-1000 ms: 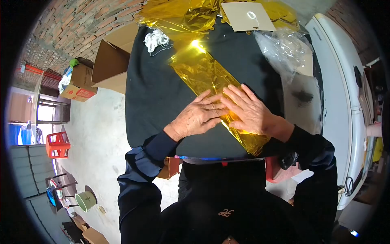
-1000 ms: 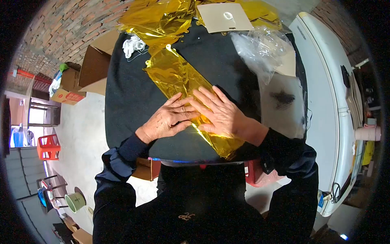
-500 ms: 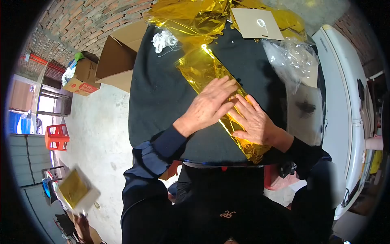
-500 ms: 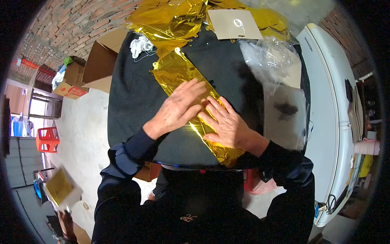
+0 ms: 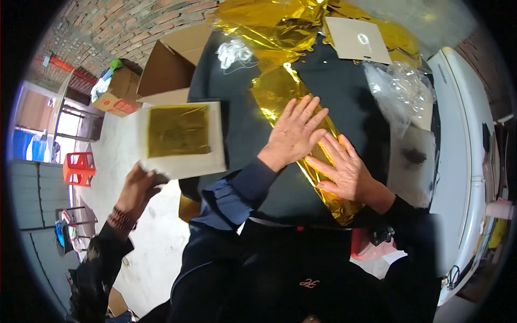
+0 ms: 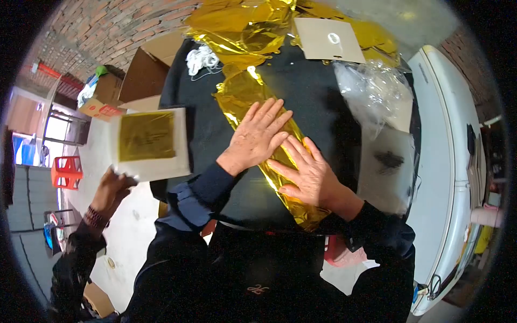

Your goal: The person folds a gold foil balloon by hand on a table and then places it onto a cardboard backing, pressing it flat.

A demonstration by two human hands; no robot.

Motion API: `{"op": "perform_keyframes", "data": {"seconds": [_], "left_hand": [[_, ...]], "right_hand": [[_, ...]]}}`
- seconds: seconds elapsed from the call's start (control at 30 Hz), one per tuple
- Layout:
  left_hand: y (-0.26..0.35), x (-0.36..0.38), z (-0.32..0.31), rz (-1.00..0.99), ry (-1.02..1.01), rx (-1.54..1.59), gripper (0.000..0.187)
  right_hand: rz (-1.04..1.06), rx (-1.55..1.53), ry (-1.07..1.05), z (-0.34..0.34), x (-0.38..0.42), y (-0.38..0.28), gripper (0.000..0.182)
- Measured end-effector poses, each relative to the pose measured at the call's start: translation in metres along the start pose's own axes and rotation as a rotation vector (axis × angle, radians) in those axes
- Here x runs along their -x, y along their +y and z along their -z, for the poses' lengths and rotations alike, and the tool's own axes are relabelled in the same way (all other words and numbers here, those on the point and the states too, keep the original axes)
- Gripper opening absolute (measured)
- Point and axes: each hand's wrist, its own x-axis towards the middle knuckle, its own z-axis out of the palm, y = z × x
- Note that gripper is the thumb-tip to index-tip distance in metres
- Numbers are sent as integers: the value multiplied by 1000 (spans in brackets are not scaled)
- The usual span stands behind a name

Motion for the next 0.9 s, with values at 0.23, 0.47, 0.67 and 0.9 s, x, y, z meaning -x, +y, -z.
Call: {"op": "perform_keyframes", "data": {"seconds": [0.23, 0.47, 0.67, 0.9], "left_hand": [[0, 1, -5, 63, 7, 8, 53], [0, 3, -11, 77, -5, 2, 53], [1, 4, -13, 109, -64, 15, 54], [3, 1, 4, 55, 205, 177, 57]], "right_hand": [[5, 49, -27, 6, -8, -5, 67], [-12, 57, -44, 4, -8, -7, 65], [-10, 62, -84, 3, -5, -3, 72], [-41, 40, -125, 5, -6, -5, 72]]}}
